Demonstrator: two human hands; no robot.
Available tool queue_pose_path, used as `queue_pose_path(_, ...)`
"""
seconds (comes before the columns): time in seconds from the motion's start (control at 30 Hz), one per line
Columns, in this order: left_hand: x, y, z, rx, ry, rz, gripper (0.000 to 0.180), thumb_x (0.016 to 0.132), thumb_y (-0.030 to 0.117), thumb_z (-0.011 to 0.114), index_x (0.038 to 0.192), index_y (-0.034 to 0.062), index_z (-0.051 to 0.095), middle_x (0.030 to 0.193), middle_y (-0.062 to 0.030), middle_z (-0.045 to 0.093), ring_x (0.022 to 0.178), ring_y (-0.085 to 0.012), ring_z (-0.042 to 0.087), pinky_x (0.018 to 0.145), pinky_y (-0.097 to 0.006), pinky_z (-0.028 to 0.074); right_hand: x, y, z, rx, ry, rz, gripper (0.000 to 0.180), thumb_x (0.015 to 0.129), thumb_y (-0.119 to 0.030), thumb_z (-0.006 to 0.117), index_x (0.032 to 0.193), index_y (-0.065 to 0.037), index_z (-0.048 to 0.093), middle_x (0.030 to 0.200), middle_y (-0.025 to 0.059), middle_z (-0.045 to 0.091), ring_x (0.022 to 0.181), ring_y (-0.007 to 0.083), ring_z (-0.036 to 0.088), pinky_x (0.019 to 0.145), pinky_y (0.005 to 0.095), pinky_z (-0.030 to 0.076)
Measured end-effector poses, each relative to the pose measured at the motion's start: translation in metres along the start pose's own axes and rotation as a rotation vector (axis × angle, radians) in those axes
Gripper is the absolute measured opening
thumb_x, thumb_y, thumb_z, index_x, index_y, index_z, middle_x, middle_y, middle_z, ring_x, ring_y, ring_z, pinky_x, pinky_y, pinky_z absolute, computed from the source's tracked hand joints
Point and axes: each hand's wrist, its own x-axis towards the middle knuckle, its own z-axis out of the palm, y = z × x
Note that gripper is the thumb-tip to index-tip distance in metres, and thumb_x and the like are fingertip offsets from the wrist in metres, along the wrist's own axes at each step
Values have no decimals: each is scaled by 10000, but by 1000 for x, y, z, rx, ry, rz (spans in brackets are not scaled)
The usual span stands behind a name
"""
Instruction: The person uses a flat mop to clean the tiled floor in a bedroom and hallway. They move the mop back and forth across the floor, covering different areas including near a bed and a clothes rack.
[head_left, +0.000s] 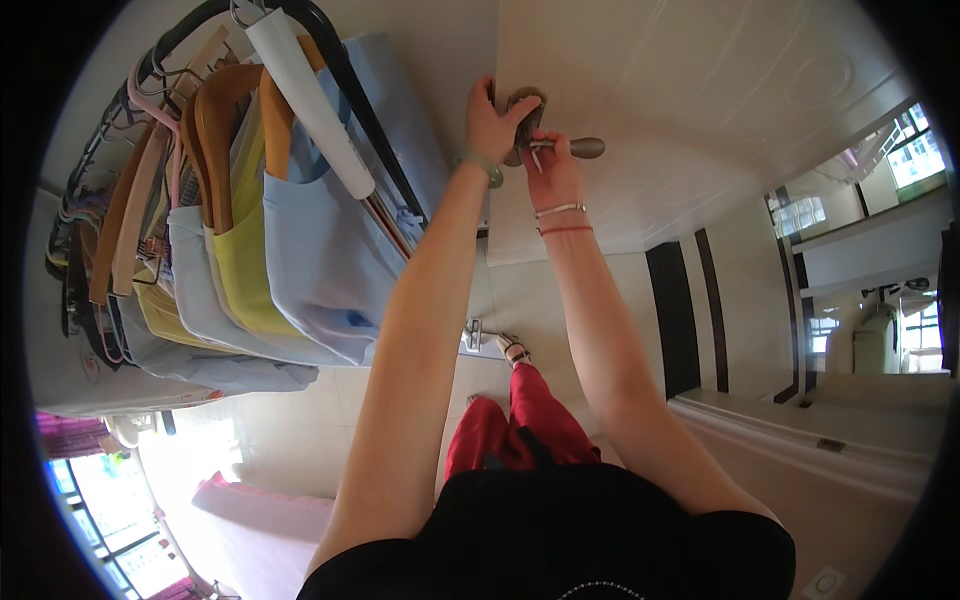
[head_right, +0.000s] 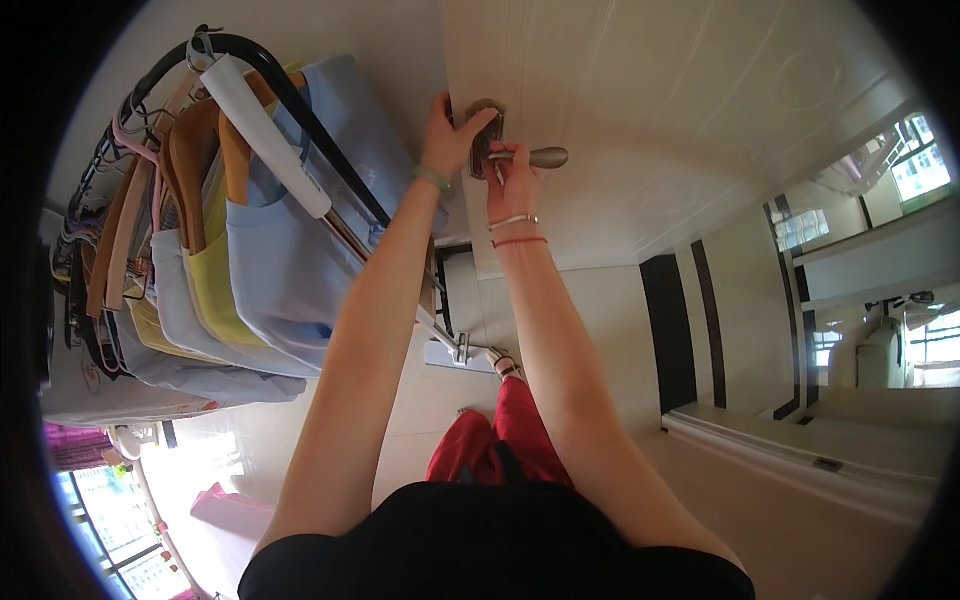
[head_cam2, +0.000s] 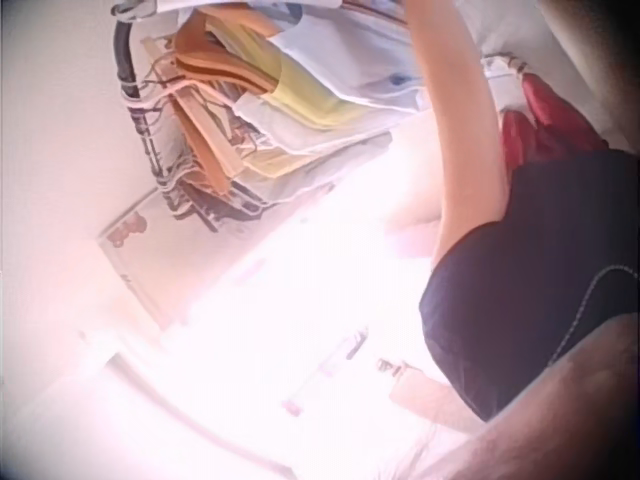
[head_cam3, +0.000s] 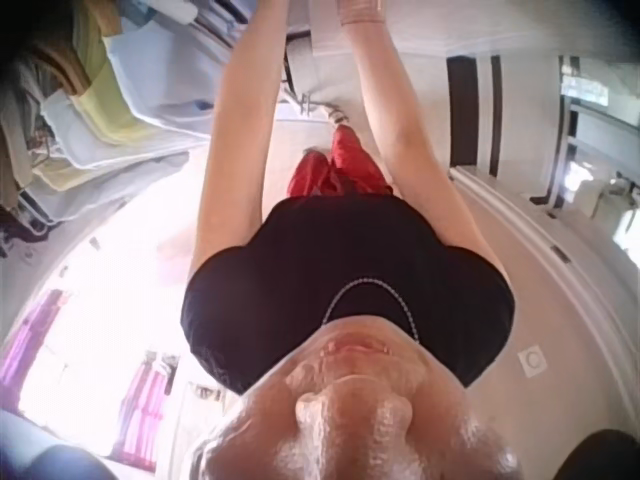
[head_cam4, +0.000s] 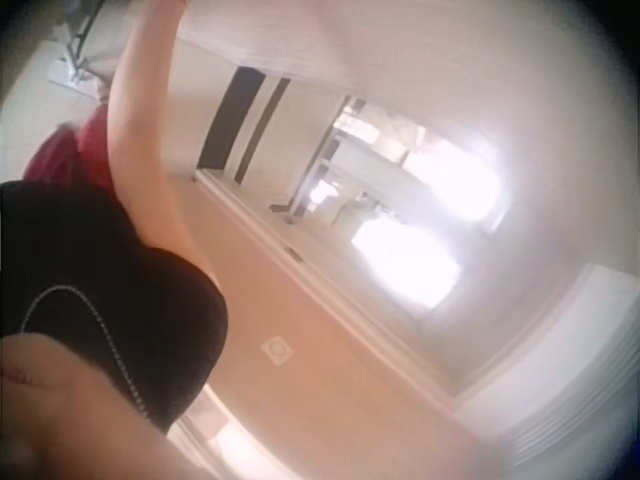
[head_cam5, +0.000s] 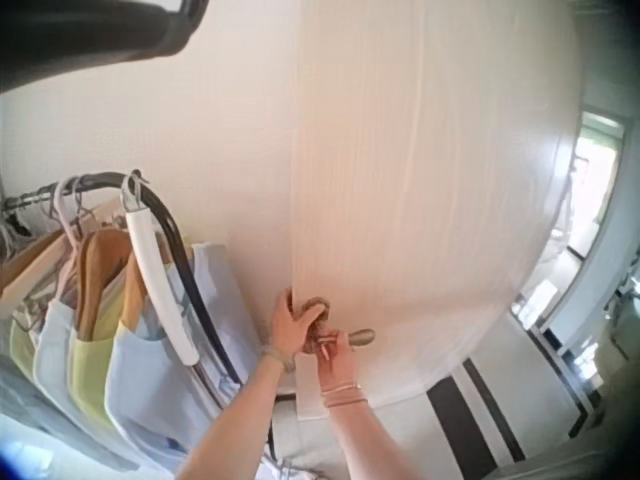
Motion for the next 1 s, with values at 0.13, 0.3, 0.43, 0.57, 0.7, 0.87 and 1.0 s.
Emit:
queue_pose_path(0.13,-88,34,8,83,65,-52,729,734,282,861,1240,-50,456,1138,-181,612,1029,-261,621,871,-362,518,-88,-25,-30,-106,56,-68,227,1020,-297,521,1030,-76,571,963,75,667,943,171,617,850,384,537)
queue_pose_path(0.3,-181,96,21,295,54,-37,732,689,328,885,1161,-17,444,1010,-200,596,901,-351,607,775,-413,500,-170,-70,-65,-95,122,-70,221,1018,-296,528,1000,-83,584,919,38,660,909,147,630,843,369,543)
queue_pose_path(0.43,-233,117,32,236,8,-21,721,692,335,881,1141,-10,435,1017,-213,582,901,-375,582,770,-420,487,-219,-94,-91,-123,164,-67,259,1010,-324,540,1030,-73,602,929,32,663,912,146,629,850,355,533)
queue_pose_path(0.57,-272,136,40,226,-104,19,791,691,309,876,1264,-4,430,1117,-200,582,1067,-386,517,874,-451,456,-256,-111,-109,-179,291,-126,377,1001,-374,547,1160,-35,595,995,50,674,942,151,621,863,341,509)
queue_pose_path(0.7,-304,136,44,239,-201,157,810,686,294,865,1326,28,445,1172,-156,574,1091,-373,480,878,-448,456,-286,-111,-122,-218,513,-308,460,1014,-424,496,1229,-22,553,1066,64,655,997,155,604,897,336,479)
queue_pose_path(0.87,-339,142,62,137,-327,197,773,661,238,862,1311,68,480,1154,-122,561,1081,-360,479,897,-428,443,-314,-67,-238,-694,531,-253,442,1015,-372,492,1350,-85,480,1241,30,567,1125,182,559,979,342,450)
queue_pose_path(1.0,-360,154,78,115,-336,334,841,644,222,847,1374,98,449,1296,-90,523,1163,-316,474,991,-470,353,-352,-44,-276,-555,350,-215,557,1057,-336,409,1508,-70,217,1389,52,444,1248,199,478,1030,344,439)
